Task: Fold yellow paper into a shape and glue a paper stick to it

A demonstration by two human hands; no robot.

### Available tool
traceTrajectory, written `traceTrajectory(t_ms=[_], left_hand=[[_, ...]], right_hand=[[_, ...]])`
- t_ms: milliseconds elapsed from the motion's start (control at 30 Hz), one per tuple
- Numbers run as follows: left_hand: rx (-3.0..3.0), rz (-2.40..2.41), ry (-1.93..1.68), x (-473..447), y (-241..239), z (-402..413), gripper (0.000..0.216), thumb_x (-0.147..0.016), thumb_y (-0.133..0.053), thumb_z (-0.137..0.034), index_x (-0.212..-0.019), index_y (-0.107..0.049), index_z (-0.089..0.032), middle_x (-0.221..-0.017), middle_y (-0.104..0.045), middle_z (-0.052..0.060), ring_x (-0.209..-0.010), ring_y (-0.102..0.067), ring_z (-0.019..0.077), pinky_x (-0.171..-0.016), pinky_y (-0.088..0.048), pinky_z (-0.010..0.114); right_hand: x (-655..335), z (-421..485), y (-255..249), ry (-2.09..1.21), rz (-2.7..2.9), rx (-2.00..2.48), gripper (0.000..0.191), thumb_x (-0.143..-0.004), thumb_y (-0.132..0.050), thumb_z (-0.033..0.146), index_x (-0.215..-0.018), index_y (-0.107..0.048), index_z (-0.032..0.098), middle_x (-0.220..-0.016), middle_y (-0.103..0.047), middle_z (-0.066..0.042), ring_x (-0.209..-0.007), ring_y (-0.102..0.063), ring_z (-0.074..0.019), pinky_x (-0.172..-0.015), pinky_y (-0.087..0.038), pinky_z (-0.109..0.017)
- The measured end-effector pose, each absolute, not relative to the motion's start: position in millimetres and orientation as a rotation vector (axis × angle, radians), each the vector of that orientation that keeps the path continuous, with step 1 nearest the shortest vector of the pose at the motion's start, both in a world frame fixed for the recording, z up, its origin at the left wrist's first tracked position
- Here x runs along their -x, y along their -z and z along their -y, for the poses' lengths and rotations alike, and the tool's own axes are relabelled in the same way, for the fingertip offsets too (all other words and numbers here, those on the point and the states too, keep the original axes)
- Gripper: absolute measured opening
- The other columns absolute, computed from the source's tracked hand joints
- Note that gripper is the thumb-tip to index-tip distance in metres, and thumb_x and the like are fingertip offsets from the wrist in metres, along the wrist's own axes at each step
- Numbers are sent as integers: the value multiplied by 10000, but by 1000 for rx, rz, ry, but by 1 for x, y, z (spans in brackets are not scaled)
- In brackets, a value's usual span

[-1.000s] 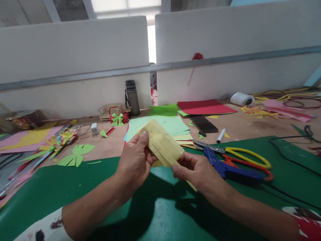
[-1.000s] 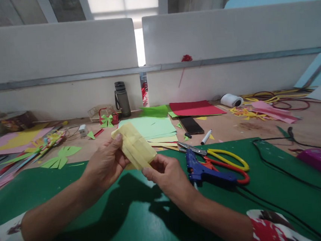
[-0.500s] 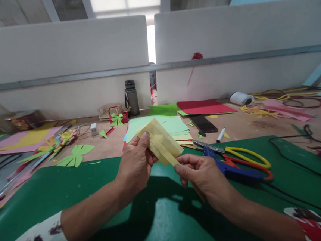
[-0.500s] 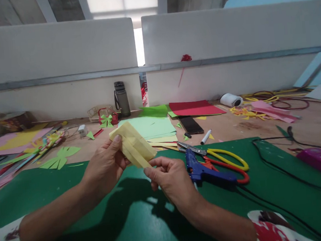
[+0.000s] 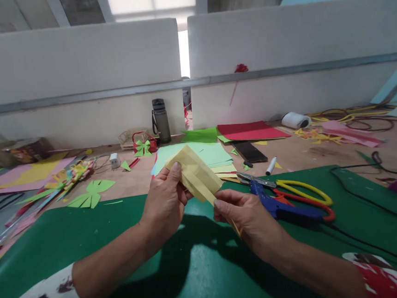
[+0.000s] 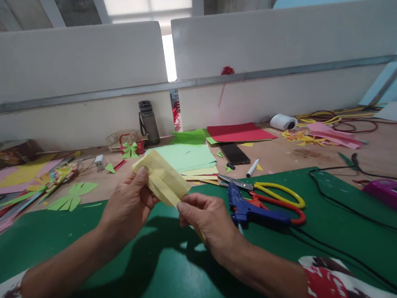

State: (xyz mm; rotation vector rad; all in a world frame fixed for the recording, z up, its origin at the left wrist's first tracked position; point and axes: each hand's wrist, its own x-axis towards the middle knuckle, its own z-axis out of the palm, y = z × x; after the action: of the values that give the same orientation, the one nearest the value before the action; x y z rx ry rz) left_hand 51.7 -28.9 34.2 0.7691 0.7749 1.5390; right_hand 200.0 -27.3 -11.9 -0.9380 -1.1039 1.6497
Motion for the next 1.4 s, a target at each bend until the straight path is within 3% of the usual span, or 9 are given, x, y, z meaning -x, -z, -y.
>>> traceTrajectory(t_ms=[167,333,533,767,1000,1400], left_hand=[[-744,-740,-1549,-54,-29,27,165,-914,-442,-195,-1007,-569,-144,-815,-650,21,-653,-621,95,-569,-516,185],[-761,-738,-1526,-55,-29,29,188,-902,-465,-220,-1044,-564,-147,-876,-655,49,-724,-631,131,-632,-533,243],[-754,-771,-1515,-54,-30,30,159,-860,-538,-254,-935,-589,-122,-769,-638,32,-642,-598,116,-608,-518,234],[-769,-788,-1494,-53,-29,29,191,-856,-540,-261,-939,-593,-97,-802,-650,70,-658,-620,152,-542,-515,252],[-867,-795,-1450,-45,-30,26,255,-836,-573,-298,-961,-603,-77,-810,-642,88,-672,-630,187,-610,-540,348],[-816,-853,-1480,-44,-33,25,229,-760,-631,-302,-826,-584,-89,-726,-606,48,-612,-590,142,-552,-525,280]], right_hand=[[-197,27,12,-1640,1122,928,227,-626,-756,355,-669,-657,155,-512,-539,44,-470,-447,-70,-510,-346,-232],[-194,28,9,-1557,1160,1005,203,-591,-750,325,-649,-669,148,-535,-532,36,-476,-416,-74,-494,-317,-242],[-193,30,11,-1500,1197,1066,192,-568,-750,307,-617,-659,146,-512,-536,27,-487,-409,-83,-482,-284,-240],[-196,29,17,-1504,1195,1063,231,-633,-726,333,-558,-601,153,-523,-519,25,-538,-431,-100,-559,-311,-263],[-201,25,27,-1493,1198,1090,272,-655,-723,368,-551,-578,163,-524,-523,29,-551,-425,-105,-591,-292,-270],[-198,27,26,-1569,1142,1065,265,-621,-740,348,-514,-583,163,-522,-524,32,-554,-409,-103,-601,-281,-270]])
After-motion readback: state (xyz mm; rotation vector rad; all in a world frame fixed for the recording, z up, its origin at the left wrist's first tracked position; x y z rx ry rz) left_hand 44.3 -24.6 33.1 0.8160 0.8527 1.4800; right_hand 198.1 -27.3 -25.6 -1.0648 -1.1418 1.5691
